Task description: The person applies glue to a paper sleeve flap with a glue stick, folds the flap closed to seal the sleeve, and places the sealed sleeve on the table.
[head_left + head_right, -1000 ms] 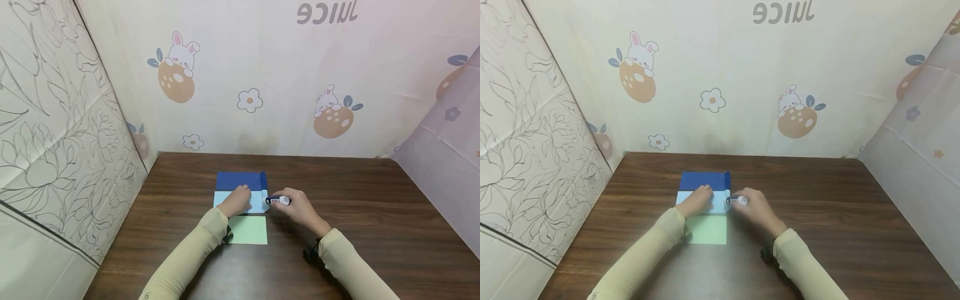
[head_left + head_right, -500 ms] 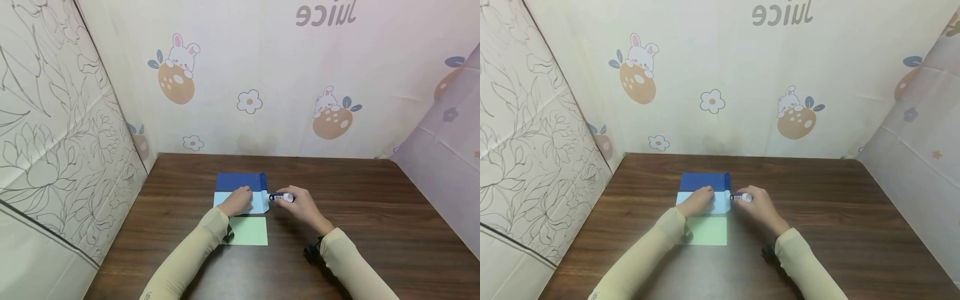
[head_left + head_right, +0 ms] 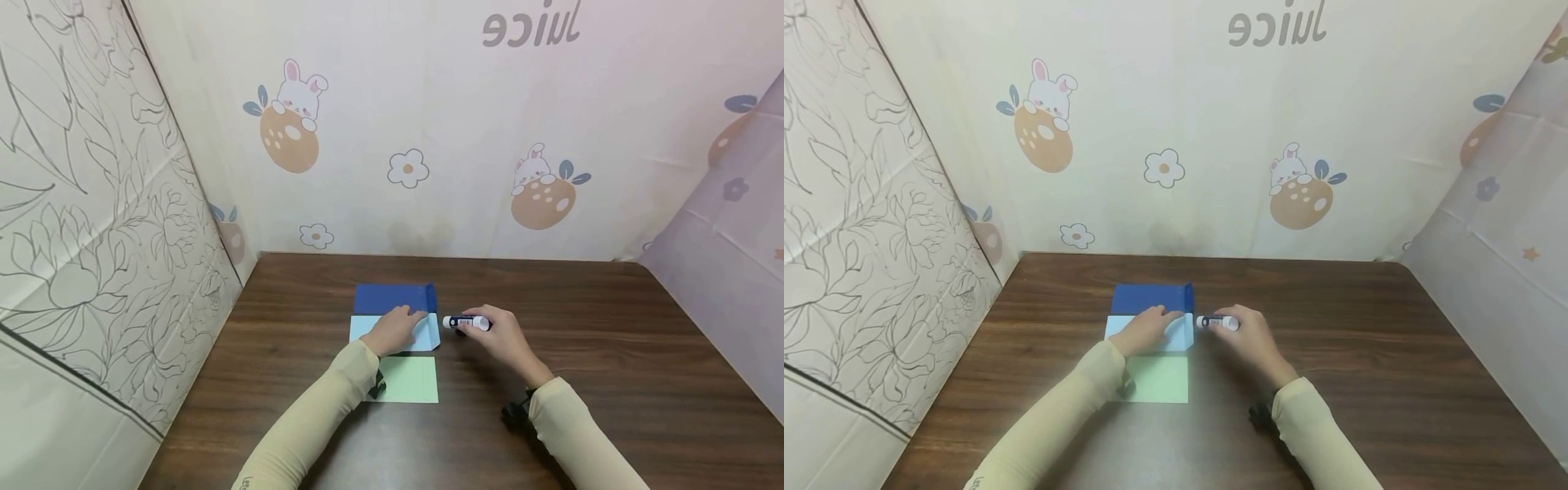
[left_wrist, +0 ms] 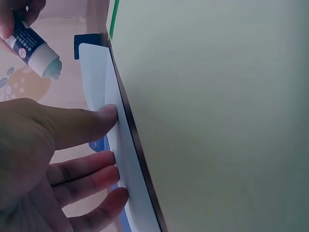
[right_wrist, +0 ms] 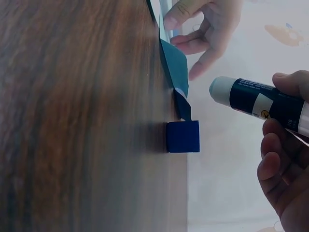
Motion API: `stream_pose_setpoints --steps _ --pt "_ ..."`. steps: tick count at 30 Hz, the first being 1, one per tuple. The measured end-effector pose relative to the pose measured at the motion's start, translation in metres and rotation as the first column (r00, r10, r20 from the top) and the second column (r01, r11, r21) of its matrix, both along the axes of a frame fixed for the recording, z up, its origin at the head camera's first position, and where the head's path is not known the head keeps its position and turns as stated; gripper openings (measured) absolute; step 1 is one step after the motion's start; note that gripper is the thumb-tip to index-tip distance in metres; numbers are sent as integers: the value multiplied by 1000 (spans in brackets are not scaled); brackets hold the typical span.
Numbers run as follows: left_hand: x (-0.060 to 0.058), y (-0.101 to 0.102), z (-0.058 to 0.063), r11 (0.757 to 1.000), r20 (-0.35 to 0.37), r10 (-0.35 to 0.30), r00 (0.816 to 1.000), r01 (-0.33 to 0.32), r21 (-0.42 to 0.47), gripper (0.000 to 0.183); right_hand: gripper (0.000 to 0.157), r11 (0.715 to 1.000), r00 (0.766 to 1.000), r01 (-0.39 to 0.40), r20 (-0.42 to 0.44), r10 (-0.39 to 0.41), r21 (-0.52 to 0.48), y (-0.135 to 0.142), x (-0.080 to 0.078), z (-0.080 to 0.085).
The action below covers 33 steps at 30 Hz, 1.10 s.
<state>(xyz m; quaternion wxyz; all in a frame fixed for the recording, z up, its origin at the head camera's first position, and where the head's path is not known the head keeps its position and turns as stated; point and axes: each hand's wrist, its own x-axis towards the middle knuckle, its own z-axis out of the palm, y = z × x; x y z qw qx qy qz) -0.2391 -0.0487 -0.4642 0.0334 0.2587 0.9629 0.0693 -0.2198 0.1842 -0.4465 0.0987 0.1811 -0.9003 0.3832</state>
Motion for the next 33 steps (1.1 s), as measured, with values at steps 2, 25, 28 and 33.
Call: stream_pose_setpoints --steps 2,25,28,33 --pt "1 1 1 1000 21 2 1000 -1 -7 52 23 1000 1000 1 2 -1 -4 3 0 -1" --pt "3 12 12 979 83 -70 994 85 -185 72 25 1000 1000 15 -5 -15 0 11 1 -12" --pt "2 11 10 979 76 -74 994 87 -182 71 24 1000 1000 19 -3 -19 -3 11 1 -12" --pt "0 8 5 990 94 -57 994 68 -120 70 24 1000 1000 24 7 -24 -7 11 2 -11"
